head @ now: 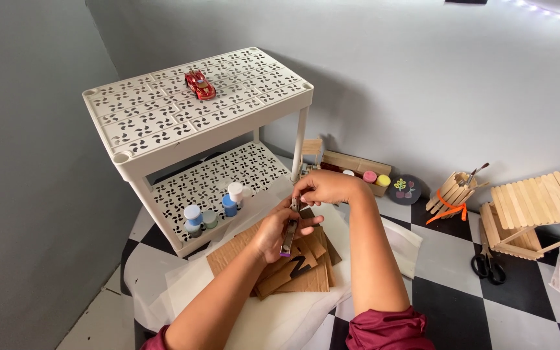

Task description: A person is seen wrapping cardboard pieces with white paper, securing the paper with a stapler, and then using scissors to trim the excess paper.

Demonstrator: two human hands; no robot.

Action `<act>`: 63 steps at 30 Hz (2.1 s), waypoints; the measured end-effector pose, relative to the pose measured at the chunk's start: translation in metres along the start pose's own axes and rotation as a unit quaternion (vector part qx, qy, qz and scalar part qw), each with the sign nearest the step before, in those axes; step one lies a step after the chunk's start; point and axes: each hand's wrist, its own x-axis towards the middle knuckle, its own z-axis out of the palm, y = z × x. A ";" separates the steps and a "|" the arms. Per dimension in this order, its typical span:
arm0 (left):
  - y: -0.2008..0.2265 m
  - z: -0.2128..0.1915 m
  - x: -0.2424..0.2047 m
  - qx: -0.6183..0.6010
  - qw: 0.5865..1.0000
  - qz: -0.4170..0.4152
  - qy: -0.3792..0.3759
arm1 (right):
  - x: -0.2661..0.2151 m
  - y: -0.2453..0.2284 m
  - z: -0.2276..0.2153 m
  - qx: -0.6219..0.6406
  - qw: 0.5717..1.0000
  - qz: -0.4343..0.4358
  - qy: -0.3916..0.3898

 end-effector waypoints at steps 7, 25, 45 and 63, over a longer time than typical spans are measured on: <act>0.001 -0.006 0.004 0.017 0.999 -0.027 -0.018 | -0.014 -0.002 -0.011 -0.035 0.997 0.028 0.058; 0.005 0.002 0.000 0.045 0.996 -0.060 0.051 | 0.001 0.022 0.001 -0.008 1.000 -0.014 -0.007; 0.007 0.020 -0.018 0.069 0.992 -0.085 -0.063 | -0.055 -0.038 -0.017 -0.069 0.980 0.161 0.097; -0.023 0.010 -0.001 0.223 0.969 -0.088 -0.064 | -0.182 0.011 0.038 -0.125 0.968 0.090 0.198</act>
